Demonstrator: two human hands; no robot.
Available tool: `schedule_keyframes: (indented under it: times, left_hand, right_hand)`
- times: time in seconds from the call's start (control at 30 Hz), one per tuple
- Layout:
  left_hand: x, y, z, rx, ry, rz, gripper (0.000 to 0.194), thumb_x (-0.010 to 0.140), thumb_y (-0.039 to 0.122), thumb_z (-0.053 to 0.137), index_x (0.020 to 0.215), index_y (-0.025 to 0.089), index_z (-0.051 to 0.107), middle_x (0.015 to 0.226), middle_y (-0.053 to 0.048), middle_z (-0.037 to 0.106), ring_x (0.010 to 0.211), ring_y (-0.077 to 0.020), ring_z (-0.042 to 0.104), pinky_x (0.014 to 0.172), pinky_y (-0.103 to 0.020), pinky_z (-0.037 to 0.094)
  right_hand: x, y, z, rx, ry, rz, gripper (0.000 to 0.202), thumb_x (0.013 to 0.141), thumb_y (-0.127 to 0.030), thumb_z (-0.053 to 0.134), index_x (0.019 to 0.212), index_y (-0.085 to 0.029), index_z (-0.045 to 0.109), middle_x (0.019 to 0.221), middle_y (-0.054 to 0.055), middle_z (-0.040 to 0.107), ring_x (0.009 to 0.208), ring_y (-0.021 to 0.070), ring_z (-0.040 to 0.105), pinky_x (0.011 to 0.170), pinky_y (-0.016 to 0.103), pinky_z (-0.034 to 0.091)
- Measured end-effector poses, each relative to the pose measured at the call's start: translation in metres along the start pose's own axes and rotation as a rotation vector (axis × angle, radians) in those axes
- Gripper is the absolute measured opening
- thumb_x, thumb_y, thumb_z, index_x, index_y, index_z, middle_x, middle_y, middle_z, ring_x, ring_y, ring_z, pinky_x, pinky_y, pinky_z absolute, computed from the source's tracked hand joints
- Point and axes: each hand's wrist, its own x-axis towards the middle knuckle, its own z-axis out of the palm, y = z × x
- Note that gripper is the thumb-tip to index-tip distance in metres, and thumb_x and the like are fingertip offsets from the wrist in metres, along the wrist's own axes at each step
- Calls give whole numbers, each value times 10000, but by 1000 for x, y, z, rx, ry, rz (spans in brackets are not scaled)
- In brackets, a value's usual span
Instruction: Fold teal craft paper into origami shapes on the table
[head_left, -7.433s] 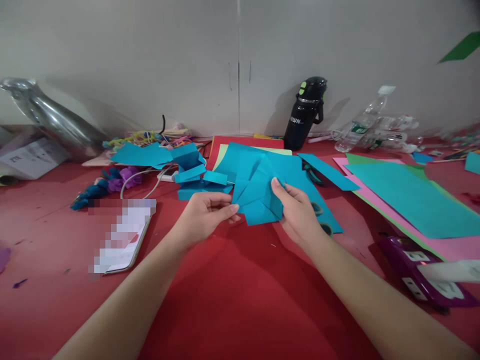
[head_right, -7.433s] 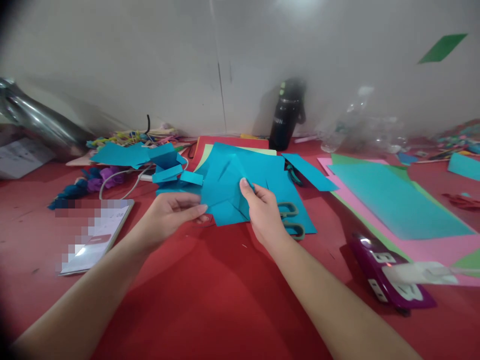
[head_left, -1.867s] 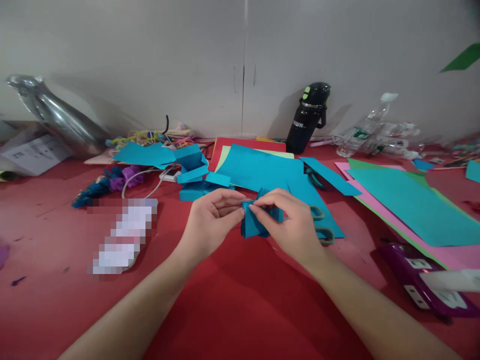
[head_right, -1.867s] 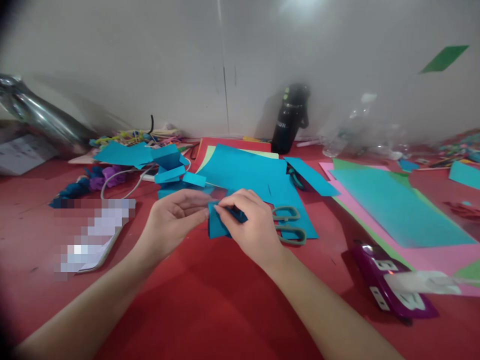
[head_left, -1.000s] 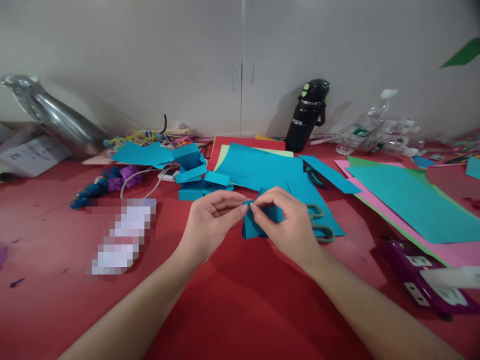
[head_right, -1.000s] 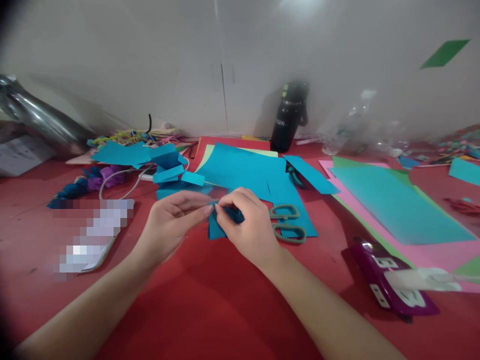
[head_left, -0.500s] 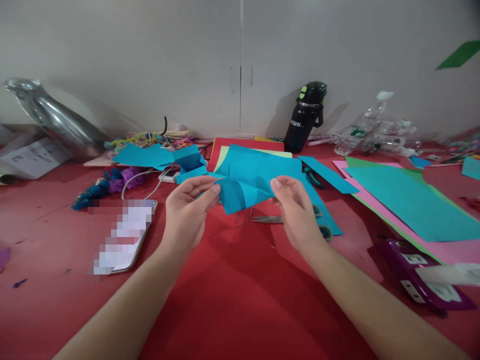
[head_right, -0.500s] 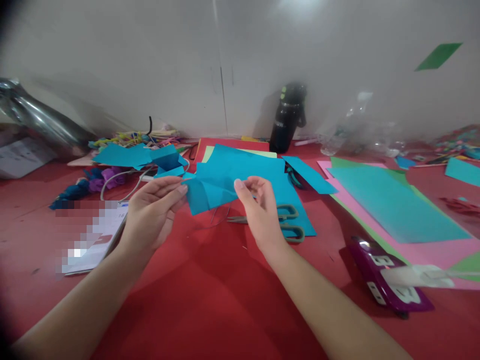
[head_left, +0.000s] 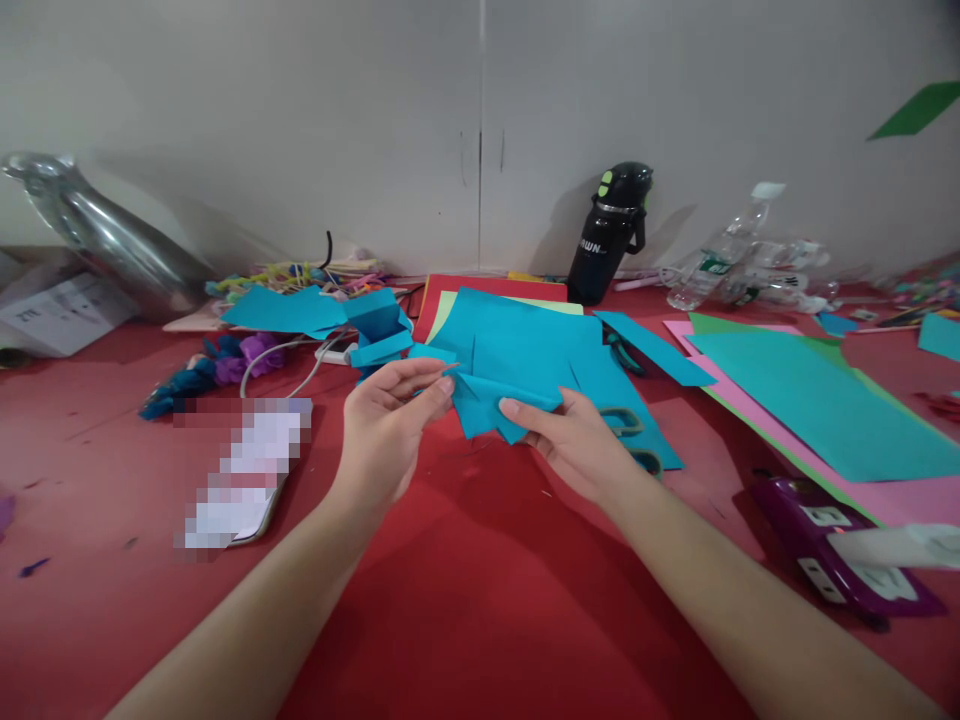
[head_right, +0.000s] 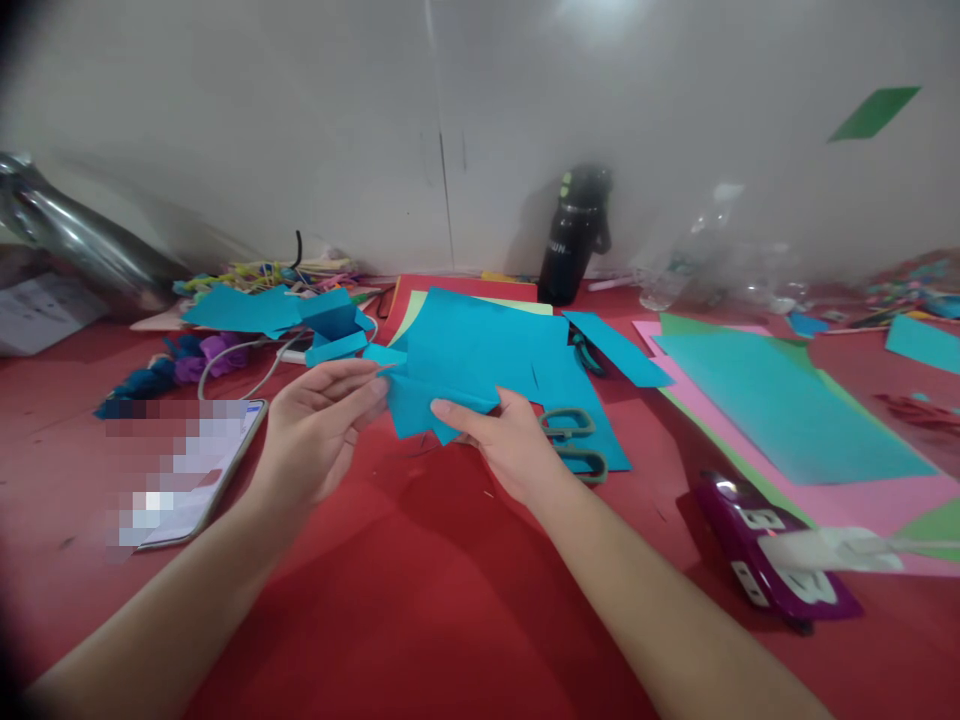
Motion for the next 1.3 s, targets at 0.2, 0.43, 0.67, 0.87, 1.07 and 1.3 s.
schedule_keyframes:
  times: [0.2, 0.43, 0.67, 0.87, 1.07, 1.3]
  left_hand:
    - [1, -1, 1, -22, 5, -32, 254, 694, 217, 881, 918, 176, 769, 876, -41, 750, 798, -128, 700, 721, -210, 591]
    - [-1, -1, 0, -3, -26, -97, 283, 691, 241, 888, 929, 164, 755, 861, -41, 767, 806, -136, 715, 790, -242, 596]
    - [-5, -5, 2, 4, -49, -137, 297, 698, 263, 883, 940, 159, 746, 836, -44, 775, 769, -138, 721, 769, -239, 581]
    - [-4, -6, 3, 12, -47, -153, 316, 684, 263, 888, 942, 149, 744, 816, -53, 775, 734, -153, 724, 757, -263, 584]
    - [-2, -6, 0, -18, -68, -161, 320, 692, 243, 885, 962, 153, 737, 824, -47, 773, 745, -150, 728, 763, -264, 592]
    - [-2, -7, 1, -54, -73, -172, 316, 698, 237, 886, 957, 149, 729, 845, -43, 772, 764, -146, 737, 765, -249, 602]
  right_hand:
    - [1, 1, 0, 14, -9, -11, 202, 695, -309, 884, 833, -255, 747, 931, 20, 769, 852, 225, 707, 826, 432, 575]
    - [4, -1, 0, 136, 7, -5, 143, 723, -273, 860, 766, -267, 723, 881, -6, 745, 873, 204, 676, 821, 395, 544]
    - [3, -3, 6, 199, 91, -40, 155, 765, -320, 832, 775, -245, 697, 882, -5, 730, 826, 184, 661, 801, 383, 548]
    - [3, -3, 5, 151, 113, -20, 198, 724, -353, 849, 759, -248, 685, 921, 1, 751, 853, 205, 682, 780, 398, 549]
    - [2, -5, 6, 120, 92, -42, 179, 720, -342, 851, 774, -251, 707, 936, 1, 748, 859, 196, 671, 814, 399, 555]
    - [1, -3, 6, 50, 151, -99, 171, 746, -360, 838, 796, -242, 725, 935, 13, 745, 847, 195, 668, 873, 428, 559]
